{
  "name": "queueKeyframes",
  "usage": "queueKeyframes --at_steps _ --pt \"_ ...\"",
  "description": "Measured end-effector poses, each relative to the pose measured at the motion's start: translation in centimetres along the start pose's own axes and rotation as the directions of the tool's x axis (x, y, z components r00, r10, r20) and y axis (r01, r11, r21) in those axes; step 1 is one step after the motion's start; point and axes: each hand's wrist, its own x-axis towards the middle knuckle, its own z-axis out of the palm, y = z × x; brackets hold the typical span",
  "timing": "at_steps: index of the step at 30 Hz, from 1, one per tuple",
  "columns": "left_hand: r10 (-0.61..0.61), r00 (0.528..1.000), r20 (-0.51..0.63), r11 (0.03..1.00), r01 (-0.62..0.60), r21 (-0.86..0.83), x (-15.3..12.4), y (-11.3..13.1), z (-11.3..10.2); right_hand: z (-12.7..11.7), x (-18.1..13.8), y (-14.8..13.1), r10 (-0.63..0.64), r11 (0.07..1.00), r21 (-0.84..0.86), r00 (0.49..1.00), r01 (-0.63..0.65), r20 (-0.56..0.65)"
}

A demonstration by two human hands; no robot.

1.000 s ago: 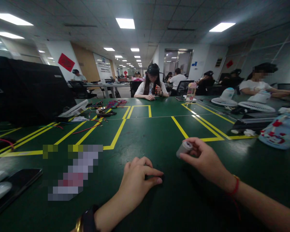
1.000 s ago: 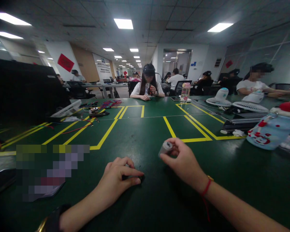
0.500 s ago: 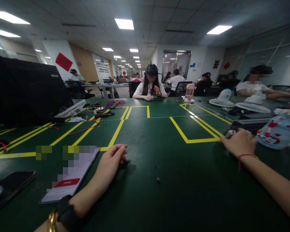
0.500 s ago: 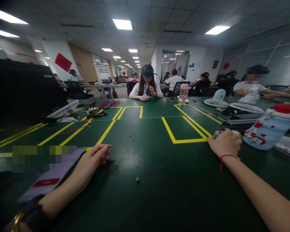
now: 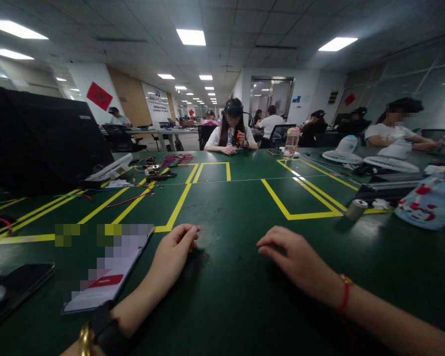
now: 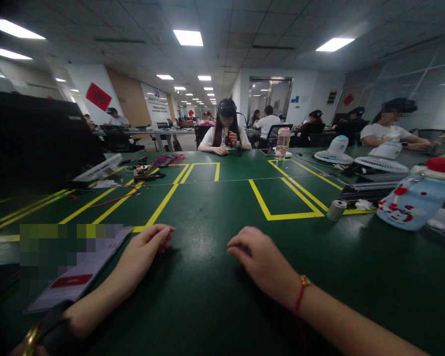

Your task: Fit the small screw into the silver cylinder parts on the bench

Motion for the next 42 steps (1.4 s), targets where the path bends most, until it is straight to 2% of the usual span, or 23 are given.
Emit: queueKeyframes --at_steps 2,3,4,6,8,10,11,15,21,32,35,42 --pt "0.01 1.0 0.005 1.0 -0.01 0.007 0.0 0.0 0.0 -3.5 0.7 3.8 0.075 0.974 -0.192 0.967 -0.124 -0.245" --pt "0.012 1.0 0.007 1.0 -0.012 0.011 0.0 0.0 0.1 -5.4 0.8 5.9 0.098 0.924 -0.308 0.919 -0.227 -0.382" --pt "0.012 1.0 0.007 1.0 -0.012 0.015 -0.1 0.0 0.1 -7.3 0.8 8.2 0.111 0.836 -0.428 0.87 -0.343 -0.48" --pt "0.013 1.0 0.007 1.0 -0.013 0.022 -0.1 0.1 0.1 -10.4 0.1 12.3 0.208 0.704 -0.485 0.804 -0.519 -0.557" --pt "0.009 1.0 0.001 1.0 -0.009 0.024 0.0 0.1 0.1 -12.4 -0.9 15.3 0.332 0.591 -0.496 0.753 -0.635 -0.568" --pt "0.005 1.0 -0.006 1.0 -0.005 0.02 0.0 0.0 0.1 -13.5 -1.7 17.1 0.407 0.534 -0.491 0.719 -0.688 -0.564" --pt "0.003 1.0 -0.007 1.0 -0.003 0.016 -0.1 0.0 0.1 -13.7 -2.0 17.6 0.414 0.536 -0.481 0.712 -0.694 -0.567" --pt "0.003 1.0 -0.007 1.0 -0.003 0.009 -0.1 0.1 0.1 -14.2 -2.2 18.1 0.425 0.515 -0.436 0.662 -0.738 -0.618" --pt "0.012 1.0 -0.001 1.0 -0.012 0.019 -0.3 0.6 0.1 -14.6 -2.4 18.4 0.492 0.58 -0.326 0.639 -0.747 -0.591" --pt "0.027 1.0 0.004 0.999 -0.027 0.031 -0.2 0.4 0.1 -14.0 -2.8 19.2 0.558 0.606 -0.131 0.537 -0.785 -0.633" --pt "0.025 1.0 0.002 0.999 -0.025 0.033 -0.2 0.4 0.1 -13.1 -3.0 19.2 0.532 0.62 -0.149 0.553 -0.77 -0.641" --pt "0.028 1.0 0.014 0.999 -0.028 0.038 -0.2 0.3 0.1 -10.9 -2.9 18.7 0.393 0.714 -0.212 0.633 -0.667 -0.667"
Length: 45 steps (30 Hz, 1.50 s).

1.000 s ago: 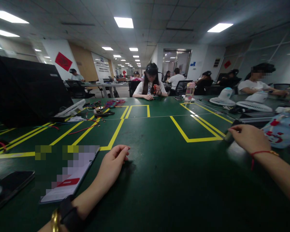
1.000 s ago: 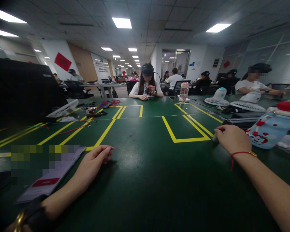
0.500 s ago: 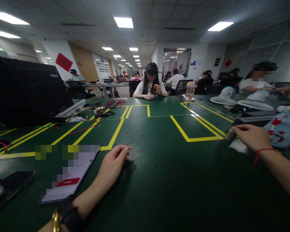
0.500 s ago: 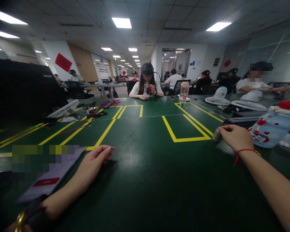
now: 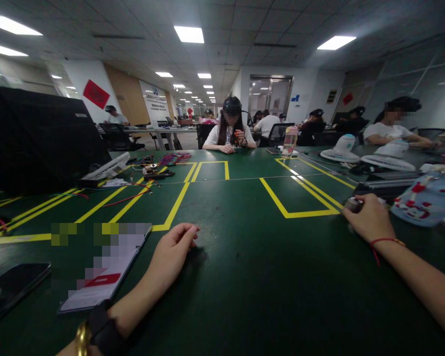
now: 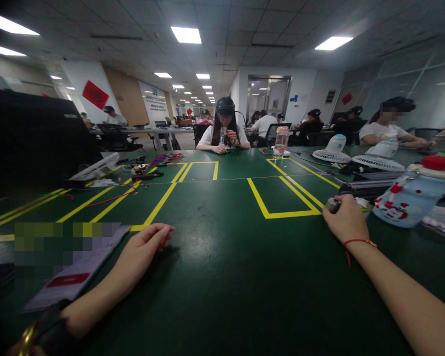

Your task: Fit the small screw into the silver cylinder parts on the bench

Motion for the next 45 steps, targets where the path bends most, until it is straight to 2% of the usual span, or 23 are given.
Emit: queueKeyframes --at_steps 3,5,7,8,9,11,12,14,16,19,21,23,25,28,32,35,37,39,41,45 --pt "0.009 1.0 0.004 1.0 -0.009 0.02 0.0 0.0 0.1 -0.1 -0.8 -2.4 -0.077 0.994 0.082 0.997 0.079 -0.029" --pt "0.013 1.0 -0.002 1.0 -0.013 0.027 0.0 0.1 0.2 -0.2 -2.4 -5.5 -0.168 0.972 0.162 0.986 0.169 -0.02" --pt "0.015 1.0 -0.007 0.999 -0.014 0.033 -0.1 0.1 0.2 -0.4 -5.3 -9.6 -0.31 0.903 0.328 0.949 0.276 0.057" --pt "0.015 1.0 -0.006 0.999 -0.015 0.037 -0.1 0.1 0.2 -0.6 -7.1 -11.7 -0.407 0.826 0.469 0.906 0.312 0.113" --pt "0.014 1.0 -0.004 0.999 -0.014 0.043 -0.1 0.0 0.2 -0.9 -9.0 -13.6 -0.515 0.734 0.599 0.837 0.32 0.183" --pt "0.02 1.0 0.006 0.998 -0.02 0.06 -0.1 0.0 0.1 -1.4 -12.6 -16.7 -0.668 0.599 0.734 0.705 0.32 0.238" --pt "0.028 0.999 0.018 0.997 -0.029 0.071 -0.1 0.0 0.1 -1.6 -14.1 -17.7 -0.714 0.561 0.765 0.653 0.317 0.253" --pt "0.06 0.997 0.046 0.994 -0.064 0.094 -0.2 0.3 0.2 -1.8 -16.1 -18.5 -0.759 0.524 0.792 0.594 0.313 0.267" --pt "0.113 0.991 0.078 0.986 -0.122 0.115 -0.6 0.9 0.5 -1.8 -17.1 -18.5 -0.768 0.524 0.798 0.571 0.297 0.291" --pt "0.214 0.965 0.152 0.966 -0.232 0.112 -2.0 2.6 1.4 -1.4 -17.3 -18.0 -0.719 0.57 0.793 0.597 0.214 0.356" --pt "0.299 0.923 0.242 0.944 -0.322 0.063 -3.1 3.9 2.2 -1.2 -17.2 -18.0 -0.681 0.585 0.801 0.616 0.131 0.396" --pt "0.325 0.894 0.309 0.937 -0.349 0.024 -3.9 5.0 3.1 -1.2 -17.2 -18.2 -0.669 0.575 0.815 0.615 0.071 0.418" --pt "0.334 0.89 0.311 0.936 -0.352 0.002 -4.3 5.6 3.7 -1.2 -17.2 -18.3 -0.668 0.573 0.818 0.605 0.047 0.433" --pt "0.341 0.894 0.291 0.935 -0.354 -0.008 -4.4 6.1 4.3 -1.2 -17.0 -18.4 -0.683 0.568 0.821 0.591 0.058 0.43" --pt "0.346 0.88 0.326 0.931 -0.366 -0.001 -4.3 6.4 4.2 -1.3 -17.0 -18.4 -0.707 0.564 0.818 0.578 0.112 0.408" --pt "0.319 0.909 0.27 0.944 -0.33 -0.005 -4.2 6.3 3.9 -1.6 -16.9 -18.5 -0.731 0.56 0.806 0.573 0.193 0.37" --pt "0.285 0.937 0.201 0.957 -0.29 -0.001 -4.0 5.9 3.7 -1.8 -16.8 -18.5 -0.721 0.576 0.78 0.603 0.246 0.342" --pt "0.265 0.947 0.183 0.962 -0.271 0.009 -3.9 5.2 3.6 -1.9 -16.5 -18.5 -0.69 0.604 0.752 0.646 0.265 0.327" --pt "0.268 0.933 0.24 0.955 -0.29 0.059 -3.8 4.3 3.8 -1.9 -16.4 -18.4 -0.666 0.624 0.738 0.669 0.255 0.331" --pt "0.264 0.878 0.4 0.881 -0.388 0.27 -4.1 3.1 4.6 -1.8 -16.8 -18.3 -0.656 0.632 0.736 0.672 0.242 0.342"
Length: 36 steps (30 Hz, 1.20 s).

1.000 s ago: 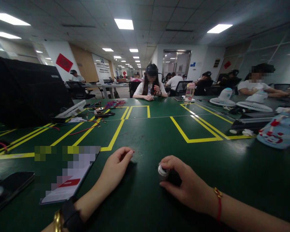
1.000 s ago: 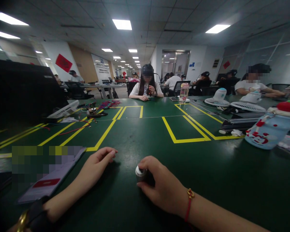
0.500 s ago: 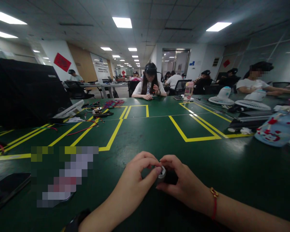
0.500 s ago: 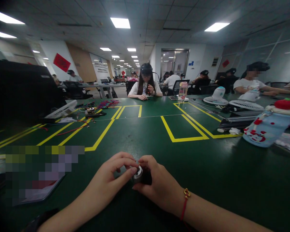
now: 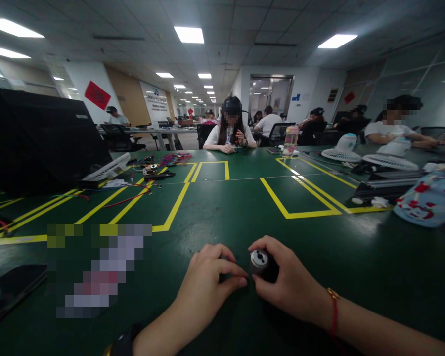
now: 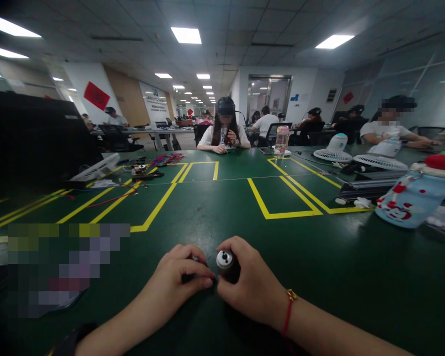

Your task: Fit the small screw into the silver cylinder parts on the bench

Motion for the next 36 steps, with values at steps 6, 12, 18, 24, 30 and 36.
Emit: queueKeyframes --at_steps 6,12,18,24,30,36 --pt "-0.084 0.995 -0.054 0.984 0.074 -0.162 0.2 -0.2 -1.3 -2.1 1.5 1.8 0.13 0.992 0.015 0.975 -0.129 -0.178" --pt "-0.374 0.901 -0.222 0.898 0.292 -0.33 0.7 -3.8 -3.5 -12.3 3.4 12.5 0.322 0.758 -0.241 0.668 -0.607 -0.671" --pt "-0.429 0.866 -0.257 0.853 0.295 -0.431 1.0 -4.8 -3.2 -18.0 1.1 17.9 0.338 0.628 -0.259 0.557 -0.734 -0.758" --pt "-0.422 0.872 -0.249 0.863 0.301 -0.406 0.9 -4.4 -3.2 -12.2 2.7 10.9 0.071 0.732 -0.496 0.777 -0.467 -0.625" --pt "-0.398 0.885 -0.241 0.872 0.283 -0.399 0.8 -4.7 -3.2 -1.9 1.5 0.7 -0.078 0.984 -0.121 0.936 0.127 0.343" --pt "-0.389 0.891 -0.235 0.874 0.277 -0.4 0.8 -4.9 -3.1 -4.5 2.7 2.8 -0.024 0.962 -0.271 0.999 0.015 -0.029"
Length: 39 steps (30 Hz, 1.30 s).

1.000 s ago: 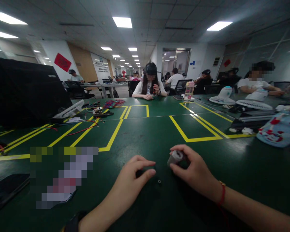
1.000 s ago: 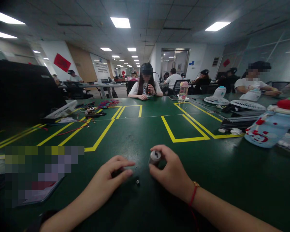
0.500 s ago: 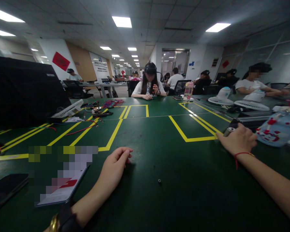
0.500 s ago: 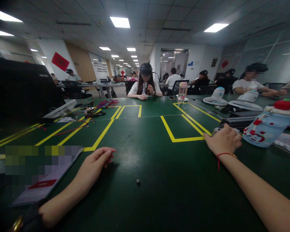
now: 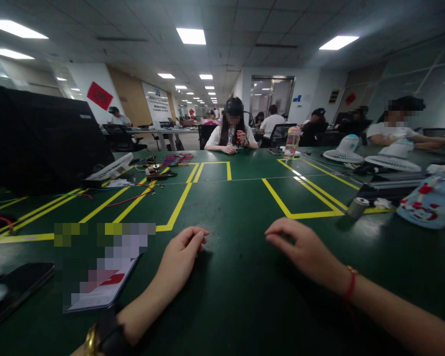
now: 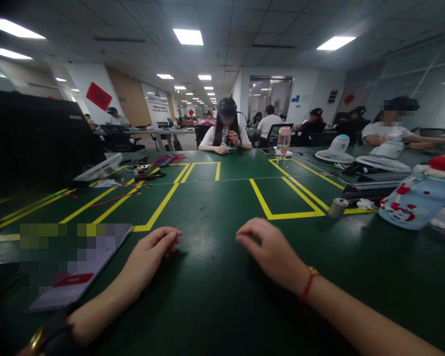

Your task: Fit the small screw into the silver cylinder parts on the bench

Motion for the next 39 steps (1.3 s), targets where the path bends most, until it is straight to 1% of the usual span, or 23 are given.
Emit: queueKeyframes --at_steps 1,2,3,5,7,9,10,13,16,22,28,32,36,39 --pt "0.001 1.0 0.003 1.0 -0.001 -0.002 0.0 0.0 0.0 -1.5 0.5 2.1 0.05 0.991 -0.113 0.986 -0.069 -0.159" --pt "0.002 1.0 0.006 1.0 -0.002 0.0 0.0 0.0 0.0 -3.2 0.9 4.4 0.082 0.96 -0.229 0.943 -0.162 -0.323" --pt "0.005 1.0 0.007 1.0 -0.005 0.004 0.0 0.0 0.0 -4.9 1.1 6.8 0.09 0.89 -0.358 0.879 -0.282 -0.468" --pt "0.007 1.0 0.009 1.0 -0.007 0.016 0.0 0.0 0.1 -8.2 0.8 11.4 0.166 0.798 -0.396 0.797 -0.455 -0.581" --pt "0.005 1.0 0.013 1.0 -0.005 0.028 0.0 0.1 0.1 -10.6 -0.3 15.2 0.334 0.666 -0.388 0.72 -0.637 -0.608" --pt "0.005 1.0 0.018 1.0 -0.006 0.03 0.0 0.2 0.2 -12.1 -1.5 17.7 0.475 0.554 -0.366 0.645 -0.748 -0.598" --pt "0.008 1.0 0.019 1.0 -0.008 0.026 -0.1 0.3 0.2 -12.5 -2.0 18.5 0.515 0.526 -0.352 0.62 -0.774 -0.592" --pt "0.007 1.0 0.017 1.0 -0.008 0.016 -0.2 0.4 0.2 -12.8 -2.7 19.4 0.545 0.512 -0.311 0.583 -0.801 -0.603" --pt "0.006 1.0 0.012 1.0 -0.007 0.018 -0.3 0.6 0.2 -12.6 -2.5 19.3 0.545 0.535 -0.285 0.582 -0.796 -0.604" --pt "0.002 1.0 0.016 1.0 -0.003 0.023 -0.4 0.9 0.1 -12.6 -2.2 18.9 0.551 0.594 -0.238 0.604 -0.768 -0.575" --pt "0.001 1.0 0.029 1.0 -0.002 0.024 -0.4 0.9 0.2 -12.4 -2.4 19.4 0.58 0.632 -0.182 0.615 -0.754 -0.535" --pt "0.012 1.0 0.027 1.0 -0.012 0.024 -0.4 0.8 0.2 -11.3 -2.7 19.4 0.53 0.657 -0.169 0.609 -0.735 -0.59" --pt "0.023 0.999 0.028 0.999 -0.024 0.035 -0.4 0.8 0.1 -10.4 -2.9 19.1 0.451 0.705 -0.22 0.665 -0.675 -0.595" --pt "0.027 0.999 0.029 0.999 -0.028 0.034 -0.5 0.9 0.1 -9.9 -2.7 18.3 0.388 0.755 -0.213 0.684 -0.62 -0.618"
